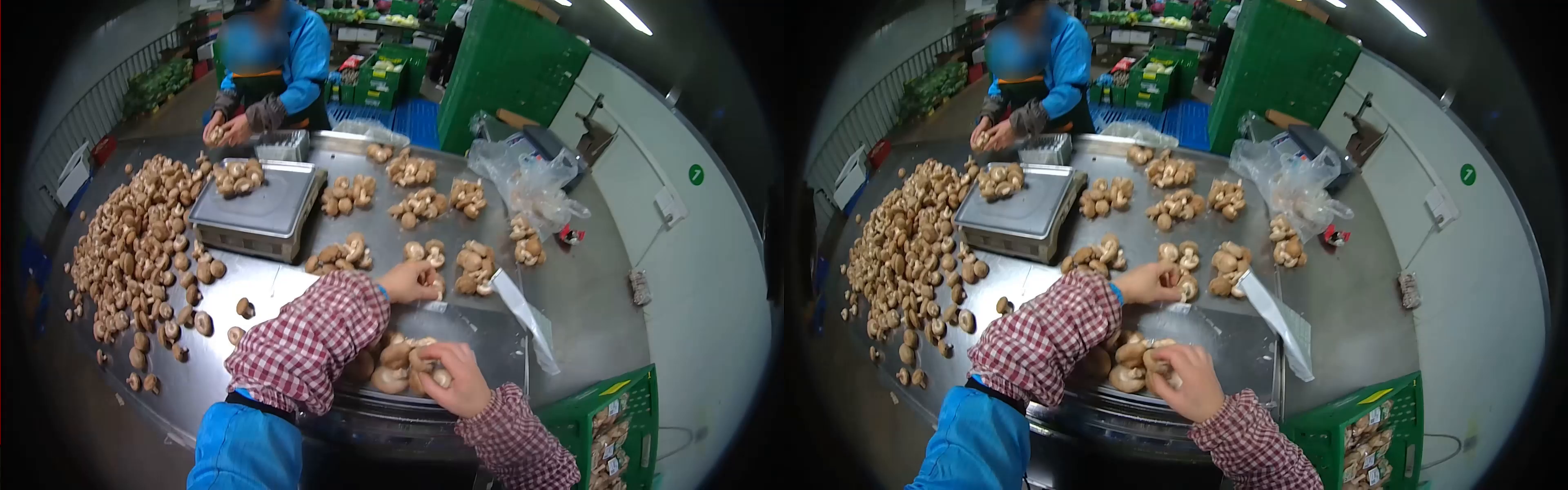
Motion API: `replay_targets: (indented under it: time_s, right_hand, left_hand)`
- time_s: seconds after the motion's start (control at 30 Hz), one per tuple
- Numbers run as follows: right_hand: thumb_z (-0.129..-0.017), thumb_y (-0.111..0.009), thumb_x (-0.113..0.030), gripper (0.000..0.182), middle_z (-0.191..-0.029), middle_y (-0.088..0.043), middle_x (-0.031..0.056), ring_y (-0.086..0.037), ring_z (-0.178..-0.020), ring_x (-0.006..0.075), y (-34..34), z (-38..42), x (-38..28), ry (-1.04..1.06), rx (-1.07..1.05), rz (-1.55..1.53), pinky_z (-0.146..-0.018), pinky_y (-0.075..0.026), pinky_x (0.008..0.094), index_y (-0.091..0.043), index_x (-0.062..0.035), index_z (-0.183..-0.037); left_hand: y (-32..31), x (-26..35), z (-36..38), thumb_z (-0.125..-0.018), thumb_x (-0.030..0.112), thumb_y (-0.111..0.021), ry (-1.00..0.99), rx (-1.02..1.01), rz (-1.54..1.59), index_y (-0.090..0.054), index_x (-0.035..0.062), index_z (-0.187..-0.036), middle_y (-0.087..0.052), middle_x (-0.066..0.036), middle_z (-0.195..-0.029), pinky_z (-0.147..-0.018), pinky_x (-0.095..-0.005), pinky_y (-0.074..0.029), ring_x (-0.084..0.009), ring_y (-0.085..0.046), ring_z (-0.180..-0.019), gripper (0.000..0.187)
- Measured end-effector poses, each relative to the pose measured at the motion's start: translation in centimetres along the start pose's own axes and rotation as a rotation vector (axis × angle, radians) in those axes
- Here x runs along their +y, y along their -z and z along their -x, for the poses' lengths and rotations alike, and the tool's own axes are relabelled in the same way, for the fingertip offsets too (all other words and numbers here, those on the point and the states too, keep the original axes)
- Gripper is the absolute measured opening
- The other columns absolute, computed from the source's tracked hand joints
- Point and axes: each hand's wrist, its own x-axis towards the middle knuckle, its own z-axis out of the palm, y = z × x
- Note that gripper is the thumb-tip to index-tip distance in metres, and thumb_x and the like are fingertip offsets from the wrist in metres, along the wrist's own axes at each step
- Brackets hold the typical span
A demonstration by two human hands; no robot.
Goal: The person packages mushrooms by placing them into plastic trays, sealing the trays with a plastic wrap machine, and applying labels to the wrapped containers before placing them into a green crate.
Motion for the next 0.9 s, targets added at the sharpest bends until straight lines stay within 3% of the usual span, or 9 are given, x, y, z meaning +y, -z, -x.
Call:
replay_targets:
  time_s: [0.17,0.23,0.3,0.4,0.6,0.67,0.77,0.8,0.9]
  right_hand:
    - [-0.069,-0.067,-0.016,0.039,-0.112,-0.05,0.0129,-0.045,-0.101,0.031,0.4,0.5,-0.4,-0.053,0.0,0.062,-0.088,-0.036,0.0394,-0.055,-0.0078,-0.105]
    - [-0.07,-0.066,-0.018,0.045,-0.121,-0.043,0.0172,-0.041,-0.108,0.0334,0.4,0.8,-0.9,-0.144,0.124,-0.034,-0.093,-0.033,0.0419,-0.053,-0.0066,-0.112]
    - [-0.073,-0.066,-0.022,0.05,-0.127,-0.037,0.0202,-0.038,-0.114,0.0356,0.1,0.8,-1.2,-0.133,0.124,-0.043,-0.096,-0.031,0.0431,-0.05,-0.0056,-0.118]
    - [-0.077,-0.064,-0.031,0.05,-0.125,-0.04,0.0176,-0.039,-0.115,0.0346,-1.2,0.2,-0.9,0.085,0.059,0.166,-0.096,-0.031,0.0432,-0.05,-0.0084,-0.119]
    - [-0.076,-0.064,-0.032,0.048,-0.114,-0.049,0.0116,-0.046,-0.107,0.03,-0.4,1.4,0.2,-0.018,-0.013,0.188,-0.092,-0.034,0.0405,-0.051,-0.0096,-0.117]
    - [-0.075,-0.064,-0.032,0.048,-0.114,-0.049,0.0116,-0.046,-0.106,0.0299,-0.6,1.4,0.6,-0.019,-0.01,0.162,-0.092,-0.034,0.0402,-0.052,-0.0096,-0.116]
    - [-0.075,-0.064,-0.031,0.049,-0.115,-0.049,0.0115,-0.046,-0.107,0.03,-0.8,0.8,0.2,0.014,-0.016,0.188,-0.091,-0.034,0.0402,-0.051,-0.0099,-0.117]
    - [-0.075,-0.064,-0.031,0.051,-0.116,-0.048,0.0121,-0.046,-0.107,0.0299,-0.9,0.9,0.2,0.009,-0.029,0.209,-0.092,-0.034,0.0402,-0.05,-0.01,-0.119]
    - [-0.074,-0.064,-0.032,0.055,-0.12,-0.046,0.0139,-0.044,-0.111,0.031,-1.0,1.4,-0.3,0.003,-0.004,0.2,-0.095,-0.032,0.0409,-0.048,-0.0104,-0.122]
  left_hand:
    - [2.4,3.0,2.5,-0.076,0.012,-0.066,-0.043,0.196,0.539,-0.053,0.0032,-0.082,-0.056,-0.004,-0.075,-0.057,-0.0256,-0.044,-0.0134,-0.052,-0.063,0.017]
    - [4.2,5.8,7.2,-0.076,0.01,-0.067,-0.294,0.433,0.085,-0.052,0.0042,-0.086,-0.055,-0.004,-0.09,-0.064,-0.0261,-0.047,-0.0129,-0.055,-0.078,0.019]
    - [4.1,6.8,13.1,-0.072,0.01,-0.071,-0.398,0.426,-0.317,-0.053,0.0039,-0.084,-0.052,-0.007,-0.098,-0.07,-0.0272,-0.05,-0.0179,-0.056,-0.088,0.023]
    - [0.5,6.2,18.3,-0.071,0.01,-0.07,-0.245,0.365,-0.131,-0.051,0.002,-0.078,-0.052,-0.012,-0.103,-0.071,-0.0318,-0.049,-0.0264,-0.057,-0.086,0.022]
    - [-2.0,5.6,18.9,-0.072,0.01,-0.071,-0.261,0.316,-0.154,-0.051,0.0023,-0.078,-0.052,-0.014,-0.102,-0.069,-0.0307,-0.048,-0.0256,-0.056,-0.088,0.022]
    - [-1.6,6.6,19.0,-0.07,0.012,-0.073,-0.055,0.226,-0.105,-0.053,0.0037,-0.092,-0.052,-0.013,-0.097,-0.07,-0.0313,-0.047,-0.0271,-0.054,-0.086,0.03]
    - [-1.9,6.3,17.5,-0.071,0.019,-0.073,-0.233,0.486,-0.065,-0.05,0.006,-0.111,-0.051,-0.013,-0.094,-0.074,-0.0329,-0.044,-0.0291,-0.052,-0.088,0.047]
    - [-1.3,6.2,17.2,-0.073,0.025,-0.07,-0.225,0.375,-0.182,-0.044,0.0077,-0.121,-0.053,-0.015,-0.1,-0.081,-0.0391,-0.039,-0.0334,-0.049,-0.095,0.058]
    - [-0.7,5.3,16.8,-0.073,0.03,-0.07,-0.242,0.315,-0.256,-0.041,0.0071,-0.126,-0.049,-0.014,-0.107,-0.085,-0.0373,-0.036,-0.0301,-0.047,-0.1,0.064]
